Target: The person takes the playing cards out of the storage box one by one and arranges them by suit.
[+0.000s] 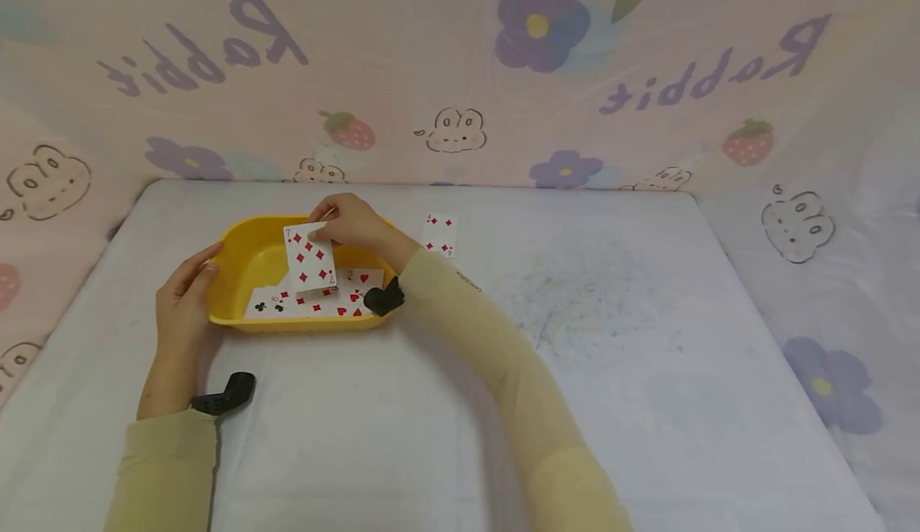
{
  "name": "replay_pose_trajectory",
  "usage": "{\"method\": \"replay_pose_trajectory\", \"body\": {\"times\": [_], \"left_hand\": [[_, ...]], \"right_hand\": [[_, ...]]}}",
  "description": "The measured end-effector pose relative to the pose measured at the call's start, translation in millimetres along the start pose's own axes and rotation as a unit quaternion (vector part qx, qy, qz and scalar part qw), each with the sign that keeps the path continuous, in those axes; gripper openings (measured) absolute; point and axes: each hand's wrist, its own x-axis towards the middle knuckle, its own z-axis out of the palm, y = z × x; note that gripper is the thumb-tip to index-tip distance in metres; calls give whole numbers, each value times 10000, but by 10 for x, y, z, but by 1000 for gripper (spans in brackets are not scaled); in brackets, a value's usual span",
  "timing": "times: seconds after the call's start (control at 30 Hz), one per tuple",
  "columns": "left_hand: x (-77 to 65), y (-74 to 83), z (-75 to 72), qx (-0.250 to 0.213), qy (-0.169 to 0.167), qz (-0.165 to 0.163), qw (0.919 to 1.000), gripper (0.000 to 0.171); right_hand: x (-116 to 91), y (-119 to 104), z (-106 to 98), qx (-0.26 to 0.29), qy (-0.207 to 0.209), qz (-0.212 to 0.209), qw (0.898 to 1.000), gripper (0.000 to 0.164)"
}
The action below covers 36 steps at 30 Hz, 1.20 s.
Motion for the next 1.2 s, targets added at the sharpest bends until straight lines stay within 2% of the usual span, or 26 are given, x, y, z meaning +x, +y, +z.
{"method": "replay_pose_trajectory", "body": {"times": [0.23,0.4,0.5,0.73,0.93,1.2], "left_hand": [[9,9,-4,52,50,-29,10000,35],[11,22,-7,-72,32,-140,9999,34],[7,25,-8,-102,31,-173,9998,34],[11,24,0,-157,82,-184,9997,34],[20,40,-9,-122,125,-159,9997,34],[12,42,0,-51,118,-390,9992,34]], "right_hand": [[-105,169,-244,982,582,220,9932,30],[-212,321,-502,1294,1090,405,9847,36],[-283,422,-642,1392,1277,349,9814,35],[-431,623,-908,1118,1760,300,9776,32],[-488,800,-1080,1160,2047,491,9707,33],[-631,1116,-1296,988,2379,822,9628,35]]}}
